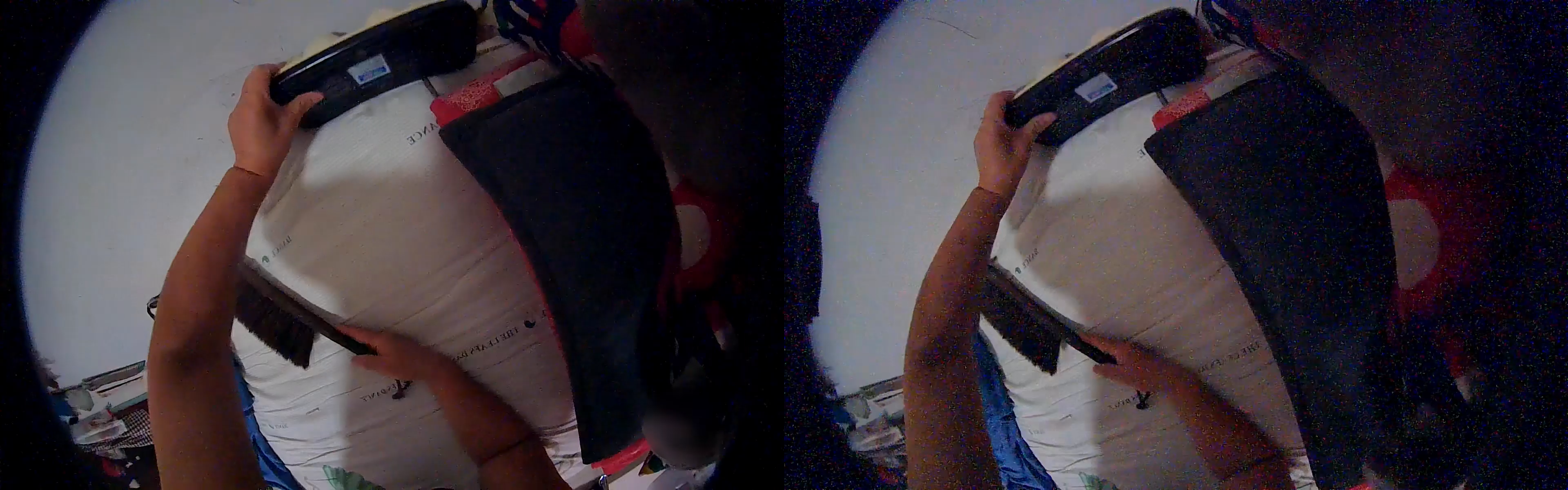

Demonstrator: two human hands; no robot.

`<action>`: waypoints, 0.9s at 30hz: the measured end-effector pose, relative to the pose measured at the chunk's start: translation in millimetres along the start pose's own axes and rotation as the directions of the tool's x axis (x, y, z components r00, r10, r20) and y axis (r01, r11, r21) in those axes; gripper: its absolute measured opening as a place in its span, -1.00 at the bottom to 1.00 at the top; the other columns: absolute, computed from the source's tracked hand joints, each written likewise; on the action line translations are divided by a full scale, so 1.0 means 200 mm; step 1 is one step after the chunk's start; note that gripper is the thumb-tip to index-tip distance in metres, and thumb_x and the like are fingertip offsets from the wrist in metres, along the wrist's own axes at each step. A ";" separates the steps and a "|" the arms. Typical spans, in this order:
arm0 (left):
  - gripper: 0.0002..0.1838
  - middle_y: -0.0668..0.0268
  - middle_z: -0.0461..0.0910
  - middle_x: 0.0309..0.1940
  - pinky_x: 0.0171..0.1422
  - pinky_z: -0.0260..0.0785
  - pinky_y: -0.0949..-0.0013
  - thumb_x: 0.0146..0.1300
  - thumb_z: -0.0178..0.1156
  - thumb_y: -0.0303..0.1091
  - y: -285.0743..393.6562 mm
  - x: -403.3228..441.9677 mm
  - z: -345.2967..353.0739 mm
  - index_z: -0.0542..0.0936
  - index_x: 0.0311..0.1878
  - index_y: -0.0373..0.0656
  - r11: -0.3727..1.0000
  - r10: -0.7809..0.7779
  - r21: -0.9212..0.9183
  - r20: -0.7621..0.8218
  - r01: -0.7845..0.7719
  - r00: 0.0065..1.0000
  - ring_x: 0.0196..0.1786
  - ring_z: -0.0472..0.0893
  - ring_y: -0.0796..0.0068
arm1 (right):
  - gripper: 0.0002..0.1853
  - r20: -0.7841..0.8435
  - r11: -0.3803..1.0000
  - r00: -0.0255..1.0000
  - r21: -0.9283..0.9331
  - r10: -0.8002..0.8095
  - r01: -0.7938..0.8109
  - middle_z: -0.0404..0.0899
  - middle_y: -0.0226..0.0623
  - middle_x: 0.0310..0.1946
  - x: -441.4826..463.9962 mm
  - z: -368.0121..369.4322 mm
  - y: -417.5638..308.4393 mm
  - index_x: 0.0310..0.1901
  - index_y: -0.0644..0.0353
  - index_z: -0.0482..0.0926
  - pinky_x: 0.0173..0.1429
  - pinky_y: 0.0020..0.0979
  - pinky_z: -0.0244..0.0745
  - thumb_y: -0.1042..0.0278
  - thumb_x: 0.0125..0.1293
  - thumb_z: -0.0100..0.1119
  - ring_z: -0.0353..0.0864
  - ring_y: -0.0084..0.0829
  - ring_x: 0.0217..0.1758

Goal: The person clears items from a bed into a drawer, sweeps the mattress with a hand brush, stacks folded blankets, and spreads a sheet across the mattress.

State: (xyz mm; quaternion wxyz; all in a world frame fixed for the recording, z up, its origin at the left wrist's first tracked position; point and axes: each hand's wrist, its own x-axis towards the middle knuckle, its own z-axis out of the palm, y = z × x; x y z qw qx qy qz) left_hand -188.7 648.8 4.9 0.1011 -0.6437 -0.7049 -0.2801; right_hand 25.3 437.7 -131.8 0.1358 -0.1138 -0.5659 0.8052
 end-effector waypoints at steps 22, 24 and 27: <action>-0.47 0.11 0.40 0.08 0.02 0.37 0.05 0.16 0.23 -0.26 0.45 0.10 0.38 0.26 0.17 -0.05 0.994 -0.087 0.075 0.180 0.074 0.980 0.02 0.44 0.07 | -0.35 0.040 0.983 0.985 0.064 0.168 -0.170 0.32 -0.21 0.20 0.03 0.06 0.08 0.36 0.12 0.07 0.24 -0.44 0.17 0.42 0.23 0.01 0.31 -0.44 0.16; -0.20 0.07 0.31 0.21 0.17 0.35 0.08 0.14 0.26 -0.20 0.40 0.10 0.40 0.01 0.37 0.04 0.991 -0.136 0.056 0.275 0.125 0.952 0.24 0.34 0.01 | -0.34 0.017 0.984 0.984 0.019 0.178 -0.178 0.41 -0.26 0.06 0.03 0.05 0.01 0.37 0.07 0.08 0.06 -0.44 0.31 0.43 0.22 0.01 0.41 -0.47 -0.06; -0.32 0.01 0.39 -0.05 0.10 0.31 0.10 -0.07 0.37 -0.26 0.36 -0.18 0.31 0.32 0.15 -0.12 0.960 0.272 -0.049 -0.079 -0.277 0.959 0.07 0.39 -0.05 | -0.34 -0.105 0.994 0.993 -0.084 0.061 -0.070 0.46 -0.36 -0.21 0.02 0.11 0.13 0.36 0.01 0.11 -0.29 -0.48 0.37 0.45 0.20 0.02 0.38 -0.56 -0.40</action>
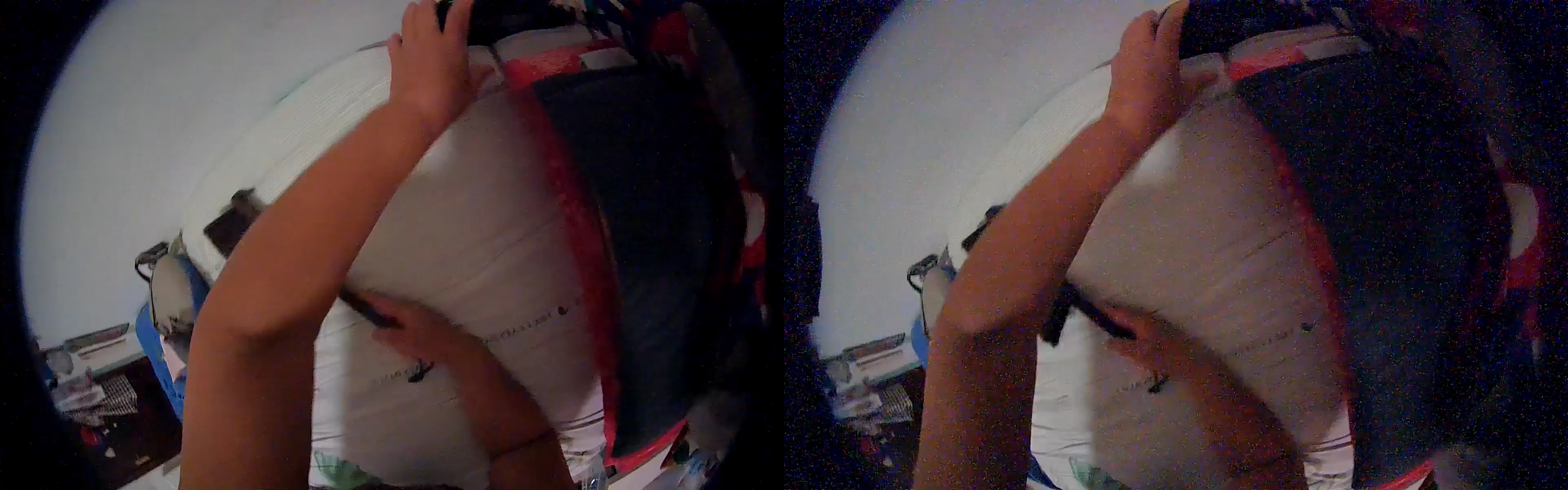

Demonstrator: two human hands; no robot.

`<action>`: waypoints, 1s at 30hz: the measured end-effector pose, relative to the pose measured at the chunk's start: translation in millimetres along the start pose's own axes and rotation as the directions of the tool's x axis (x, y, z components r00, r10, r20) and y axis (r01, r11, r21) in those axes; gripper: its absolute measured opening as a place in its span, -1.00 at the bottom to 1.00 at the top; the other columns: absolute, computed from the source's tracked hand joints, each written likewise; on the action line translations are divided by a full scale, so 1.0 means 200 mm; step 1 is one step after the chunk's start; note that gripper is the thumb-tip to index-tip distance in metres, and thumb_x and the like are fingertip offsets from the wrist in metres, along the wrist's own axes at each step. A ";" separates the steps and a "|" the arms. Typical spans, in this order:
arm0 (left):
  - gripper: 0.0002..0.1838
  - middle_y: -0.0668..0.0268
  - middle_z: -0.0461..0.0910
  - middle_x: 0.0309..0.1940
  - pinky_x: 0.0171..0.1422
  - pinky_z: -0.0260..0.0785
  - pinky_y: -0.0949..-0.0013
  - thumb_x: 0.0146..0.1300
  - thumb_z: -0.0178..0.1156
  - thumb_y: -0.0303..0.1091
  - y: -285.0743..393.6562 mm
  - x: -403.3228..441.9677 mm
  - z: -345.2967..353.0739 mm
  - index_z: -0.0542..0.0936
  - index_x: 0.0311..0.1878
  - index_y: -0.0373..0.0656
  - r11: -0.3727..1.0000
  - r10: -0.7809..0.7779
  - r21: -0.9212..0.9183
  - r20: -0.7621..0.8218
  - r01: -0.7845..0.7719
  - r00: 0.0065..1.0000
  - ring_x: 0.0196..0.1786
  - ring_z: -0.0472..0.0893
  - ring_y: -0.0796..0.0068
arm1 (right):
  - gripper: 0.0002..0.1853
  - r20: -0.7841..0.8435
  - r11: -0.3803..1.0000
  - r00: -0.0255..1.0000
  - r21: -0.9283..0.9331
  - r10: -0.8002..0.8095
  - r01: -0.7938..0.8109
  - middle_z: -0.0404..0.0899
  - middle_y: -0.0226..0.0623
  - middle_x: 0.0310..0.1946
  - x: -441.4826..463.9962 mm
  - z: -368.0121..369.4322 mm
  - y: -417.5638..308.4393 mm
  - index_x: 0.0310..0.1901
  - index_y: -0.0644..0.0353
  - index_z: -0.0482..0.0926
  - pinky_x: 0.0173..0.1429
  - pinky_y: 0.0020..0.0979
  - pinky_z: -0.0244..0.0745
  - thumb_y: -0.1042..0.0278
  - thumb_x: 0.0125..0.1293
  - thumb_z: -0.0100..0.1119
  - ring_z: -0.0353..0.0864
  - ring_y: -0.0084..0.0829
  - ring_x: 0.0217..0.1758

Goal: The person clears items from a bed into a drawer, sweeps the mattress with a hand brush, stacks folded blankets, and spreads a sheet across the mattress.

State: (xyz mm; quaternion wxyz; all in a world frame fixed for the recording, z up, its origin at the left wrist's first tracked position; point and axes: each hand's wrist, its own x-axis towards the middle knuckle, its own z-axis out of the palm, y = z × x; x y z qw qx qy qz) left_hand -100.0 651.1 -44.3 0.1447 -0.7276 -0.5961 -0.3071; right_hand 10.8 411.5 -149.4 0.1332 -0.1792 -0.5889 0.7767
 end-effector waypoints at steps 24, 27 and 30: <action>-0.57 -0.02 0.26 0.23 0.34 -0.11 -0.14 0.12 0.04 -0.31 0.60 -3.29 -2.38 0.44 0.08 -0.18 0.550 -0.831 0.452 0.210 0.703 0.515 0.31 0.20 -0.03 | -0.50 -0.327 0.907 0.922 -0.417 -0.208 0.057 0.47 -0.27 -0.44 0.86 1.25 -0.08 0.20 0.10 0.36 -0.30 -0.39 0.35 0.39 0.17 0.07 0.44 -0.41 -0.37; -0.58 -0.03 0.26 0.22 0.34 -0.09 -0.10 0.13 0.03 -0.30 0.61 -3.28 -2.37 0.44 0.08 -0.19 0.556 -0.828 0.416 0.198 0.719 0.525 0.29 0.23 -0.02 | -0.51 -0.423 0.826 0.852 -0.563 -0.309 0.020 0.38 -0.48 -0.59 0.59 0.97 -0.24 0.20 -0.01 0.38 -0.58 -0.49 0.23 0.34 0.17 0.06 0.29 -0.63 -0.61; -0.59 -0.03 0.28 0.19 0.34 -0.07 -0.05 0.16 0.03 -0.30 0.62 -3.28 -2.36 0.44 0.08 -0.20 0.602 -0.781 0.419 0.132 0.679 0.611 0.27 0.25 -0.01 | -0.52 -0.661 0.907 0.688 -0.420 -0.299 -0.009 0.46 -0.36 -0.49 0.23 0.45 -0.20 0.16 0.09 0.37 -0.42 -0.43 0.34 0.35 0.15 0.05 0.40 -0.53 -0.49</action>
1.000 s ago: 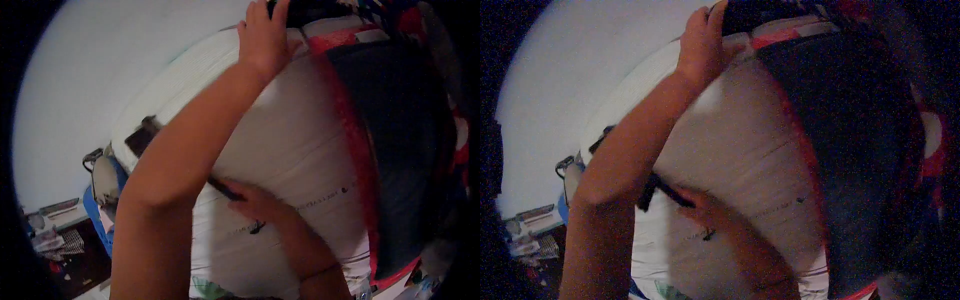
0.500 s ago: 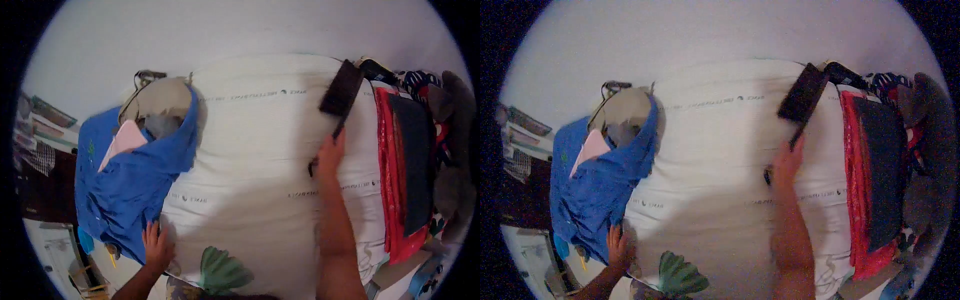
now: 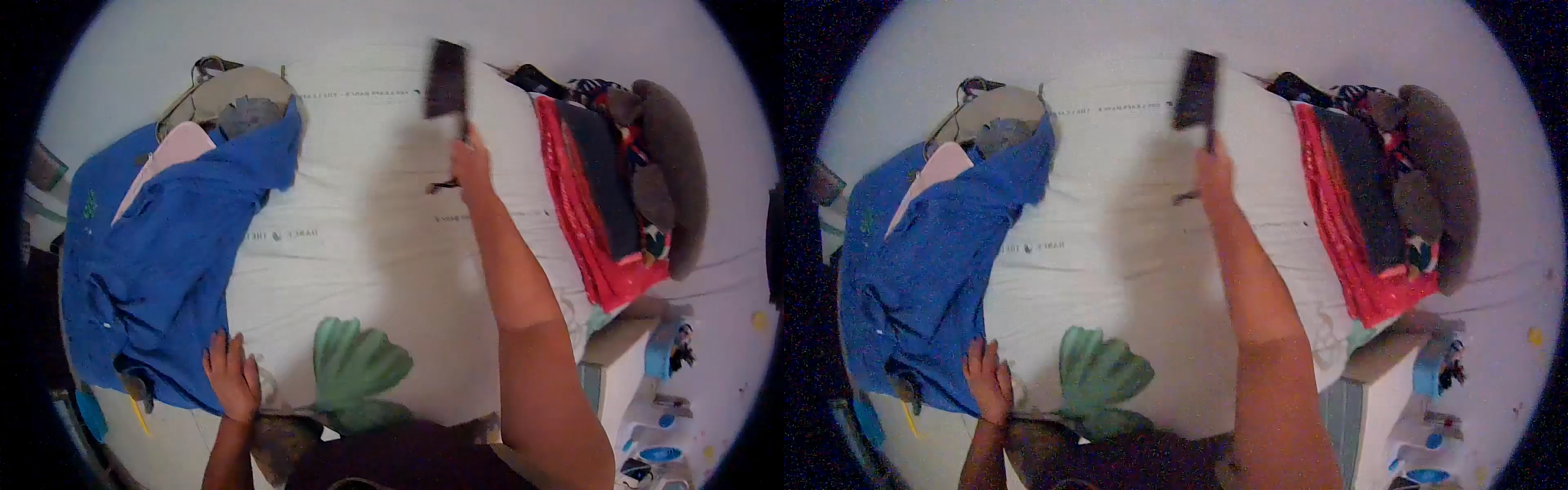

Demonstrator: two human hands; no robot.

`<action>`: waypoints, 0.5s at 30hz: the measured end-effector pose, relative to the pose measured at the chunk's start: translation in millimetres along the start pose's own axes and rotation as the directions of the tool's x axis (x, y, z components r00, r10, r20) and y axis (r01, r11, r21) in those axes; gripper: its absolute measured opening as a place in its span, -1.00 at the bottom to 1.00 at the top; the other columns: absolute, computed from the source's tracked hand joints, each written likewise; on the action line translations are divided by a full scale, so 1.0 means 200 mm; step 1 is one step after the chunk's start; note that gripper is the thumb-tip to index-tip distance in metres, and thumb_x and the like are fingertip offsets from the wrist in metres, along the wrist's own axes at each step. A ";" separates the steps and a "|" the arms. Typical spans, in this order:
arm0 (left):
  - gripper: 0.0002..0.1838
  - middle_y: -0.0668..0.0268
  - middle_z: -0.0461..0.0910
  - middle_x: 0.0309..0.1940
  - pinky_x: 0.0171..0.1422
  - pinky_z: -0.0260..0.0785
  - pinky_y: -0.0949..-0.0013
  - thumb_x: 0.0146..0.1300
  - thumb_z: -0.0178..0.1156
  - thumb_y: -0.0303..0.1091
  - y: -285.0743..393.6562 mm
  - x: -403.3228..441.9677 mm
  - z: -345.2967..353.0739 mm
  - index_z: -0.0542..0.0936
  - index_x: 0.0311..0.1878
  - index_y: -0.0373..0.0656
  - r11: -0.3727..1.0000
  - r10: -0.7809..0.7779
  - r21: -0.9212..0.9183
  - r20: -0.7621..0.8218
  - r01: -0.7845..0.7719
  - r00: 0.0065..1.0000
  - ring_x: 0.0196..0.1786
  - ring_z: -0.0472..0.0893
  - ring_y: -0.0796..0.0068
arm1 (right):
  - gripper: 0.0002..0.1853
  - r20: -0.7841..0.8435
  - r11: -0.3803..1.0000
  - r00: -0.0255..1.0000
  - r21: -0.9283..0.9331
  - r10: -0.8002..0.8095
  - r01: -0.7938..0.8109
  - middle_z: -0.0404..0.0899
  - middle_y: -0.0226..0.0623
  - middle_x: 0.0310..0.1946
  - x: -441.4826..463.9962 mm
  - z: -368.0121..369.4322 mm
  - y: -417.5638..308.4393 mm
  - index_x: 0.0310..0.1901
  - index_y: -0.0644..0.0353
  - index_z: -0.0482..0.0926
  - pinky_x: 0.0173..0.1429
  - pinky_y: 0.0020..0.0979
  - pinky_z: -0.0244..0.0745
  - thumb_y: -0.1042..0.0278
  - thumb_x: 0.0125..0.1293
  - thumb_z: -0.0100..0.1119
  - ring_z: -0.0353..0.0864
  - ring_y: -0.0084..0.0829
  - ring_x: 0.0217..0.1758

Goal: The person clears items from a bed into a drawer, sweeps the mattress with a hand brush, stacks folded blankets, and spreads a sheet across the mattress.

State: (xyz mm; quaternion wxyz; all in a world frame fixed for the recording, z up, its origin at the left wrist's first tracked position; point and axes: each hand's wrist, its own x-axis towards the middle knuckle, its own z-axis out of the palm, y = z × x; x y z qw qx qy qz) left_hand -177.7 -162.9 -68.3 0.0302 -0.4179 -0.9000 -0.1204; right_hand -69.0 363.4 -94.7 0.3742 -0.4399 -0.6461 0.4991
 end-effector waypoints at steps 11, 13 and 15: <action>-0.63 0.04 0.37 0.13 0.29 0.04 0.02 0.17 0.05 -0.26 0.05 -0.03 0.01 0.50 0.04 -0.15 0.999 0.040 -0.009 -0.150 -0.042 0.988 0.21 0.33 0.10 | -0.40 0.755 0.959 0.647 -0.089 -0.110 0.268 0.40 -0.12 0.16 -1.37 -0.19 -0.31 0.31 0.15 0.20 0.21 -0.34 0.28 0.39 0.21 0.06 0.41 -0.39 0.13; -0.64 0.05 0.38 0.12 0.29 0.06 0.04 0.17 0.06 -0.25 0.02 -0.06 0.04 0.51 0.03 -0.13 0.999 0.031 -0.020 -0.181 -0.035 0.983 0.20 0.34 0.13 | -0.41 0.716 0.956 0.695 -0.160 -0.059 0.246 0.40 -0.12 0.16 -1.44 -0.38 -0.30 0.31 0.14 0.20 0.21 -0.37 0.28 0.41 0.21 0.05 0.40 -0.39 0.15; -0.65 0.07 0.40 0.11 0.28 0.07 0.05 0.17 0.05 -0.24 0.02 -0.07 0.04 0.52 0.01 -0.13 0.999 0.014 -0.034 -0.187 -0.021 0.982 0.19 0.35 0.16 | -0.44 0.504 0.898 0.831 -0.216 -0.234 0.383 0.49 -0.20 0.01 -1.36 -0.71 -0.12 0.27 0.14 0.26 0.04 -0.43 0.38 0.42 0.18 0.06 0.48 -0.40 -0.02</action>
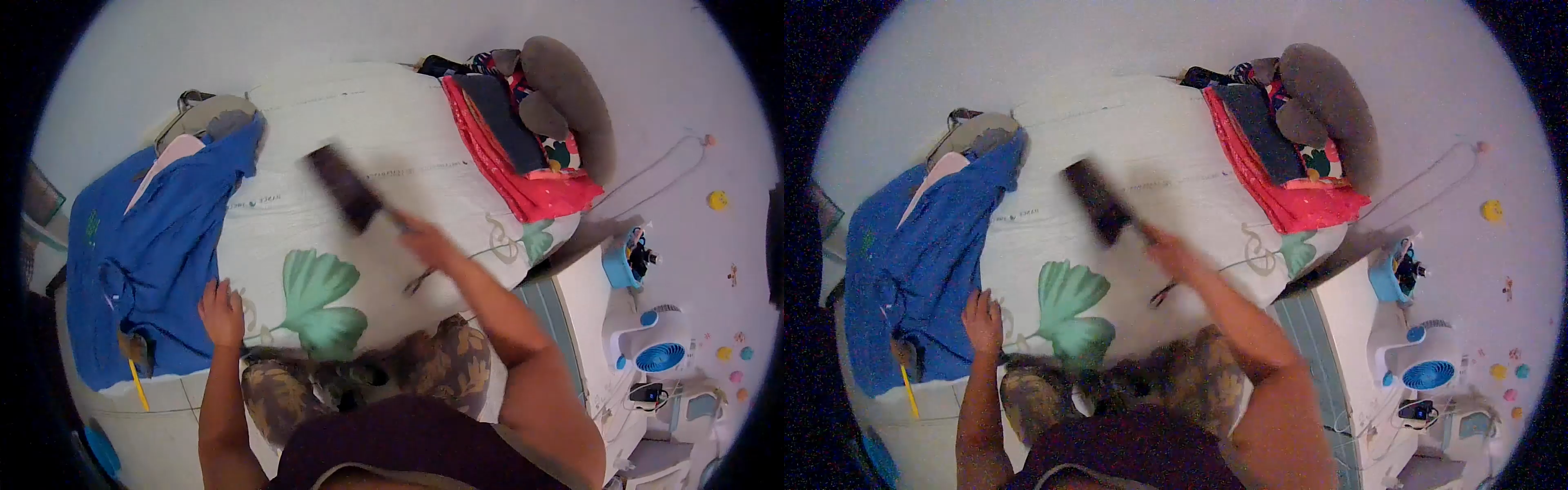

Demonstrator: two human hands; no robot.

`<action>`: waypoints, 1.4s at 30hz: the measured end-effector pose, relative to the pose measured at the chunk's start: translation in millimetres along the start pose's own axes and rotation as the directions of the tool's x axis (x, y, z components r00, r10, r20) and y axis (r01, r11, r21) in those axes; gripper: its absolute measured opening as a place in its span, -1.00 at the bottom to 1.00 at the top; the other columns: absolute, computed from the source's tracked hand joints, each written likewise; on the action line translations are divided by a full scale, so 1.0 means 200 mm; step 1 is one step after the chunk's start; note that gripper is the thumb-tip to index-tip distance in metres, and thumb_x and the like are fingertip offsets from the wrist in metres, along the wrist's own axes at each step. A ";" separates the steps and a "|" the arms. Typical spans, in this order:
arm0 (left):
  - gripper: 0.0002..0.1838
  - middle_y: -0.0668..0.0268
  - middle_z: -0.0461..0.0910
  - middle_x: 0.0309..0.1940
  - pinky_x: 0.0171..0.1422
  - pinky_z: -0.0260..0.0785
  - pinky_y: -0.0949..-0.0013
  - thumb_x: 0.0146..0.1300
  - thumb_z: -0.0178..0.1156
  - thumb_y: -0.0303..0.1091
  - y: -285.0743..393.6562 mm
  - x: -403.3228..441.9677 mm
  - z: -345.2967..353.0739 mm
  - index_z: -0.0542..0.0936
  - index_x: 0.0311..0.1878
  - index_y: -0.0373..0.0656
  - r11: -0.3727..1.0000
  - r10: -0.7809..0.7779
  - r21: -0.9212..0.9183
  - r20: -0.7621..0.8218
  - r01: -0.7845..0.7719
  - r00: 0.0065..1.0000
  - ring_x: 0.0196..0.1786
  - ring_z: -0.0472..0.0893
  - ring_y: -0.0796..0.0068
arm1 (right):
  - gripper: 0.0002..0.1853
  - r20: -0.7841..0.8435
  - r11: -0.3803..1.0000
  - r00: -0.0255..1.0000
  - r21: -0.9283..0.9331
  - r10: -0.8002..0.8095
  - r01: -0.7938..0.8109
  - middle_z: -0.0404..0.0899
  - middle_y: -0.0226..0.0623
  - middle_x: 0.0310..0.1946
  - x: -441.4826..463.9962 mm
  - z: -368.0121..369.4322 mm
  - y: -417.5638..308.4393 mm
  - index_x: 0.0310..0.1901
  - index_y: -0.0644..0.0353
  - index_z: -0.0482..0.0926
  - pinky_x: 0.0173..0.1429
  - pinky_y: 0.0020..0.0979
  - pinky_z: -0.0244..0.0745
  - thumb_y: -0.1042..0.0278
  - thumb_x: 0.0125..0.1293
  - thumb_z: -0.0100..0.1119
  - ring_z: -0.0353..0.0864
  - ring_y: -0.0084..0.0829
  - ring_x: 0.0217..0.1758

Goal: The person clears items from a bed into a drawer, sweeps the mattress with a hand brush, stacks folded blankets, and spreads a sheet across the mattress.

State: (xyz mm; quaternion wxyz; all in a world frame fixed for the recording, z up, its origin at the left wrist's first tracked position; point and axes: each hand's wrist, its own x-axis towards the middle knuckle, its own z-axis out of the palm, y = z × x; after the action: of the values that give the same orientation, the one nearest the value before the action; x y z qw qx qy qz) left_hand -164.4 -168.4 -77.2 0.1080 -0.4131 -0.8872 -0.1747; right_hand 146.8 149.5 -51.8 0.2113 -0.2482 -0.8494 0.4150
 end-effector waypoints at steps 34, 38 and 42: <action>-0.57 0.13 0.33 0.15 0.11 0.23 -0.08 0.17 0.01 -0.22 -0.34 -0.09 -0.04 0.39 0.16 0.11 0.922 -0.334 0.201 -0.014 0.329 0.943 0.23 0.30 0.13 | -0.43 0.157 0.857 0.872 0.175 0.463 -0.486 0.53 -0.31 -0.40 -0.77 0.12 -0.53 0.30 0.03 0.25 -0.31 -0.43 0.46 0.32 0.22 0.09 0.51 -0.46 -0.40; -0.50 0.13 0.43 -0.01 0.05 0.35 0.12 0.14 0.03 -0.36 -0.61 0.00 0.02 0.37 0.21 0.11 0.937 -0.338 0.098 0.015 0.335 0.941 0.07 0.41 0.06 | -0.62 -0.016 0.437 0.746 0.819 0.666 -0.372 0.33 -0.45 -0.65 -0.23 0.08 -0.14 0.12 0.00 0.39 -0.64 -0.49 0.21 0.29 0.25 0.05 0.30 -0.58 -0.67; -0.50 0.17 0.46 -0.08 0.03 0.38 0.17 0.09 0.06 -0.40 -0.56 -0.03 -0.07 0.41 0.17 0.07 0.936 -0.342 0.063 -0.066 0.346 0.937 -0.03 0.45 0.07 | -0.73 -0.067 0.503 0.687 0.733 0.724 -0.458 0.30 -0.48 -0.62 0.05 0.20 -0.12 -0.02 -0.01 0.43 -0.61 -0.52 0.19 0.30 0.22 0.02 0.26 -0.59 -0.65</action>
State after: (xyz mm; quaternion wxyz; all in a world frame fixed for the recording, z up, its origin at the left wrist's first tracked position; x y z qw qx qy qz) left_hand -246.4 -244.6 -91.2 0.1147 -0.2424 -0.9484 -0.1693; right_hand 110.8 118.5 -53.0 0.2810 -0.5086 -0.4451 0.6814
